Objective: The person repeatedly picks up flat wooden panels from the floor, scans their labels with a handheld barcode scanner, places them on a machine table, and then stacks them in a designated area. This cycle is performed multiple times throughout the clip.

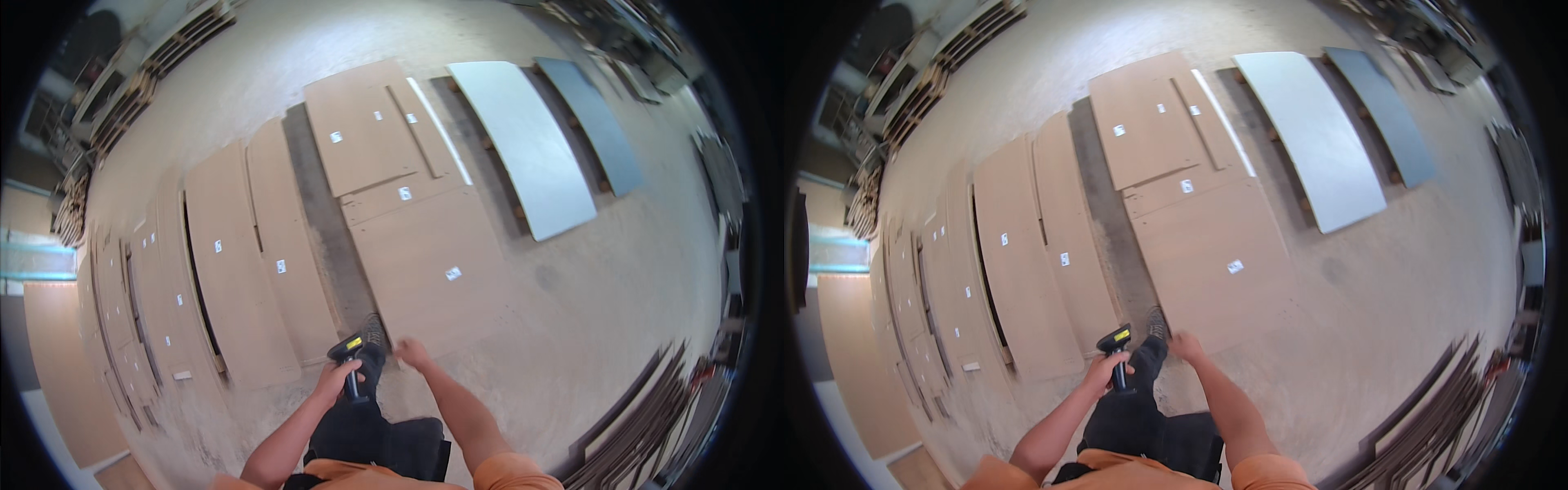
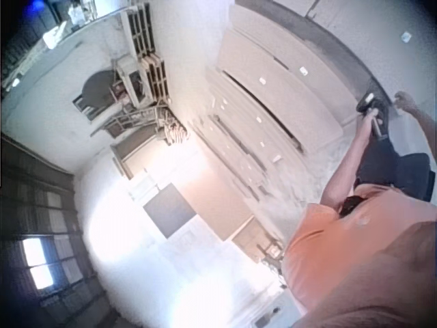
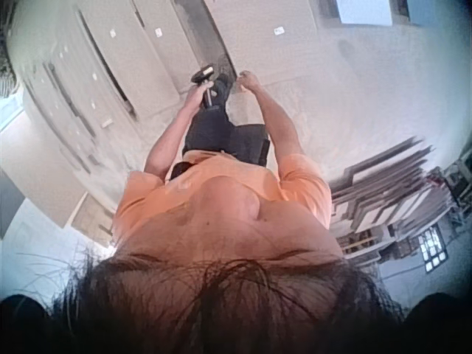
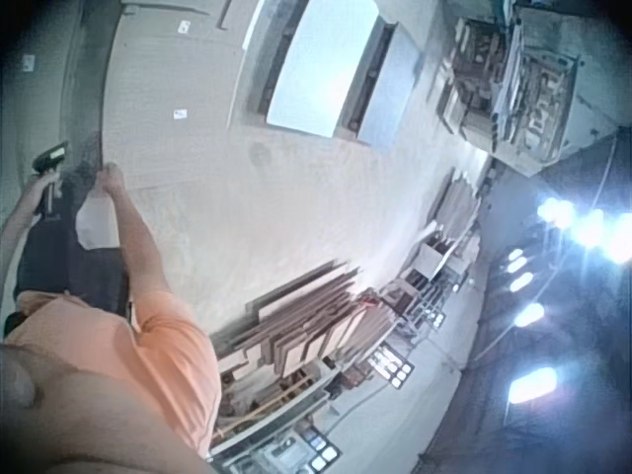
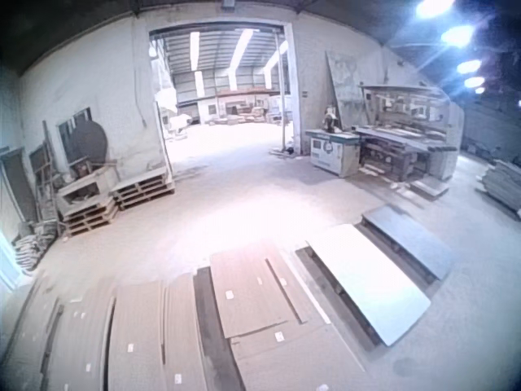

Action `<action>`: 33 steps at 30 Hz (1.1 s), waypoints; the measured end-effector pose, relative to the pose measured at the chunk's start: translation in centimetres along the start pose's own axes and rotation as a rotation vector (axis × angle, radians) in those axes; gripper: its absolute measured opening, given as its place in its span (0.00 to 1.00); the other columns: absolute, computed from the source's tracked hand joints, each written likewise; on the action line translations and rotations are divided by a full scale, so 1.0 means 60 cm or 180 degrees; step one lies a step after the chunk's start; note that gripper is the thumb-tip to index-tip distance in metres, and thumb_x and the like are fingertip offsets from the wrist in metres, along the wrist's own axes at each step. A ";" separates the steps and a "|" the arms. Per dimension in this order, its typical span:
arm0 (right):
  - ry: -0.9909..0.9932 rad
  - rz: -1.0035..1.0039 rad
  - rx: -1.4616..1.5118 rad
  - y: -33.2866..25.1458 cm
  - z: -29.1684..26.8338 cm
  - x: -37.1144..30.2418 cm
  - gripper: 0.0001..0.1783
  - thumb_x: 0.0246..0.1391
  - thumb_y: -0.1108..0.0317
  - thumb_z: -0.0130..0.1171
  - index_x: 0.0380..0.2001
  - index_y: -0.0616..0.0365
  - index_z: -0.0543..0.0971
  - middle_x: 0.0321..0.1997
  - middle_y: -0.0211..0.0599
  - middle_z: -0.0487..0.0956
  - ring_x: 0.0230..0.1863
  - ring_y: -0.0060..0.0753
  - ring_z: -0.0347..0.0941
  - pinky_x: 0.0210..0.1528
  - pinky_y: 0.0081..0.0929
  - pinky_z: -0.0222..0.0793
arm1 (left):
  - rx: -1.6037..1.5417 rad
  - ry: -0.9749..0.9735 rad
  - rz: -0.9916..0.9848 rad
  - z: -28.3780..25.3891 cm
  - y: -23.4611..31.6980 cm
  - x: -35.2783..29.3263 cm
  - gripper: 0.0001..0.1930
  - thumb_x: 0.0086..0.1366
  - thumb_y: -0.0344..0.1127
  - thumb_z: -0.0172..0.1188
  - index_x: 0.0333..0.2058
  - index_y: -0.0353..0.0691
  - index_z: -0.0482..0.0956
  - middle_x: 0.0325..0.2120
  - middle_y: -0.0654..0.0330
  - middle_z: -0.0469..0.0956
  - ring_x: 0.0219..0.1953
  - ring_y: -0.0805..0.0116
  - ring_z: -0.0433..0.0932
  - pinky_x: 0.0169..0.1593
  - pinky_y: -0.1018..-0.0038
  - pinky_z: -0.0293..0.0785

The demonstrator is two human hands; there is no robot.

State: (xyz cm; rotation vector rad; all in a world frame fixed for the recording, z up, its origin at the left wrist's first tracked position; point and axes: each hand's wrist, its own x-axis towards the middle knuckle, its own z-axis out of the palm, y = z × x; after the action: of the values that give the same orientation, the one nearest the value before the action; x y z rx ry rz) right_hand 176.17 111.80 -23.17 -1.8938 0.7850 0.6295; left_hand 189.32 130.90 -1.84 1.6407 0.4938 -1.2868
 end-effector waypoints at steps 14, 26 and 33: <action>0.3527 0.1970 0.4313 0.650 0.171 -1.105 0.23 0.61 0.67 0.54 0.58 0.61 0.69 0.49 0.44 0.82 0.45 0.37 0.81 0.41 0.30 0.76 | 0.3013 -0.2316 0.0866 0.654 -0.375 -0.378 0.20 0.53 0.53 0.68 0.27 0.38 0.82 0.21 0.61 0.80 0.20 0.74 0.73 0.23 0.74 0.66; 0.4010 0.2478 0.6780 0.818 0.669 -1.334 0.12 0.62 0.62 0.50 0.43 0.55 0.76 0.39 0.39 0.81 0.36 0.35 0.78 0.36 0.35 0.73 | 0.4577 -0.5399 0.0479 1.010 -1.006 -0.798 0.17 0.46 0.46 0.71 0.26 0.36 0.83 0.20 0.58 0.79 0.22 0.66 0.77 0.27 0.66 0.72; 0.4211 0.1810 0.6844 0.861 0.648 -1.399 0.11 0.59 0.64 0.56 0.37 0.60 0.78 0.36 0.42 0.82 0.36 0.33 0.80 0.34 0.26 0.75 | 0.5142 -0.6574 -0.0159 1.131 -1.277 -0.955 0.15 0.45 0.39 0.68 0.26 0.31 0.82 0.21 0.53 0.81 0.27 0.64 0.80 0.34 0.66 0.75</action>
State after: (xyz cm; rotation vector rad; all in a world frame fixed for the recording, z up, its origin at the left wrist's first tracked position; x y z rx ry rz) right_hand 78.65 150.86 -9.49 0.2649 1.6487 -1.1105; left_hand 74.07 121.28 17.85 0.1812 -2.1118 -2.6693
